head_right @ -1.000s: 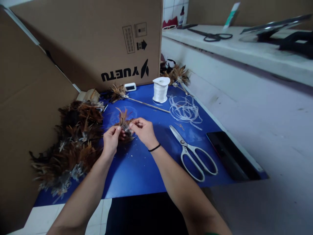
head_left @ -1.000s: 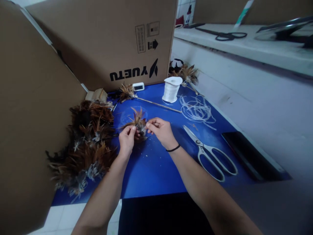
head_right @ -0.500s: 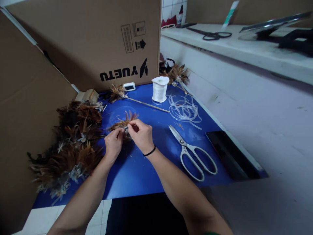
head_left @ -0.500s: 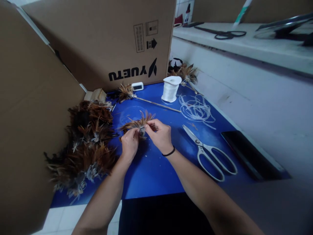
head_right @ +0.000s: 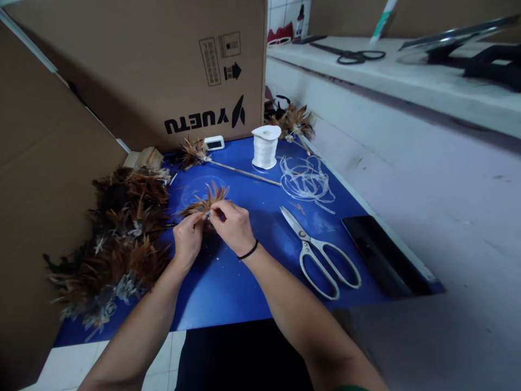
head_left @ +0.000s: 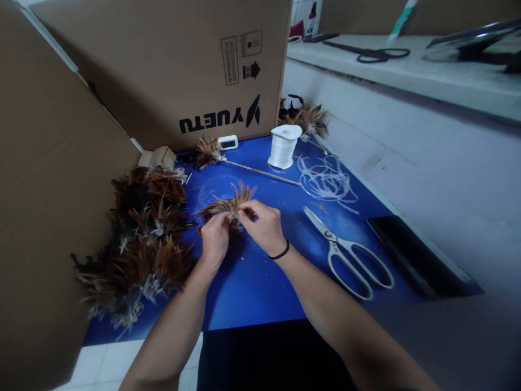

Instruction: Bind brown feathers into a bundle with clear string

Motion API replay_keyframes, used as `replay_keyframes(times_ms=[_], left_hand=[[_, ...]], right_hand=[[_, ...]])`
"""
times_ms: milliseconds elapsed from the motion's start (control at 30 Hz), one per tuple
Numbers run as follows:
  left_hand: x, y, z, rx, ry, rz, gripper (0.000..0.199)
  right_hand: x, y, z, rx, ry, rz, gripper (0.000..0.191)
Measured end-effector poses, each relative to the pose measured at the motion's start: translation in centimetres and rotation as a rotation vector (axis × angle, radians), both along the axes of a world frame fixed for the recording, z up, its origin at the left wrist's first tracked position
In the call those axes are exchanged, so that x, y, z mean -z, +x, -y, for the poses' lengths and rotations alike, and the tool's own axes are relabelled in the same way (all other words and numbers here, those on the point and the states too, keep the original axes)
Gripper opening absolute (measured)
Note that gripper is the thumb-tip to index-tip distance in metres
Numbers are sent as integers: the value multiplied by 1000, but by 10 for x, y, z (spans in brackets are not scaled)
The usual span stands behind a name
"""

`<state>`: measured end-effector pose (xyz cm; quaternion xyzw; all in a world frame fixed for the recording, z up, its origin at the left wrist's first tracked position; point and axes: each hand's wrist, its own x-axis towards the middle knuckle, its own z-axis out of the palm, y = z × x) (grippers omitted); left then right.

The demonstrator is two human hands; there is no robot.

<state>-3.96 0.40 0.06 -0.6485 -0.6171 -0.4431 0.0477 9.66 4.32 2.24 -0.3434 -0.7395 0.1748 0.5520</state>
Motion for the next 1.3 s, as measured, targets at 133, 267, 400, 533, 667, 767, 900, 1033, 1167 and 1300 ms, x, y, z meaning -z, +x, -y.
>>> replay_keyframes(times_ms=[133,267,400,533,667,767,900,1033,1167,1300], left_hand=[[3,-1,-1,25,33,-12,15],[3,-1,-1,38,47,-2,15],[4,-1,-1,49,60,14,14],[3,-1,0,47,24,48,16],[-2,1,1,51,-13,102,17],[-6,2,2,53,-62,178,17],[-8,3,2,83,-190,437,21],[-7,3,0,145,-263,835,25],[-6,2,-2,226,-261,1070,27],[-9,1,-2,323,-268,1154,24]], right_hand=[[0,0,0,10,19,7,11],[-1,1,-1,-3,12,19,11],[-2,1,0,-18,0,24,11],[-3,1,1,-37,-62,32,12],[-4,0,2,-60,-170,-8,10],[-4,-1,0,-92,-345,-125,6],[-3,0,-6,-149,-586,-340,7],[-3,1,-11,-145,-691,-492,8],[-3,1,-11,-159,-775,-495,12],[-5,-2,-6,-335,-856,-390,24]])
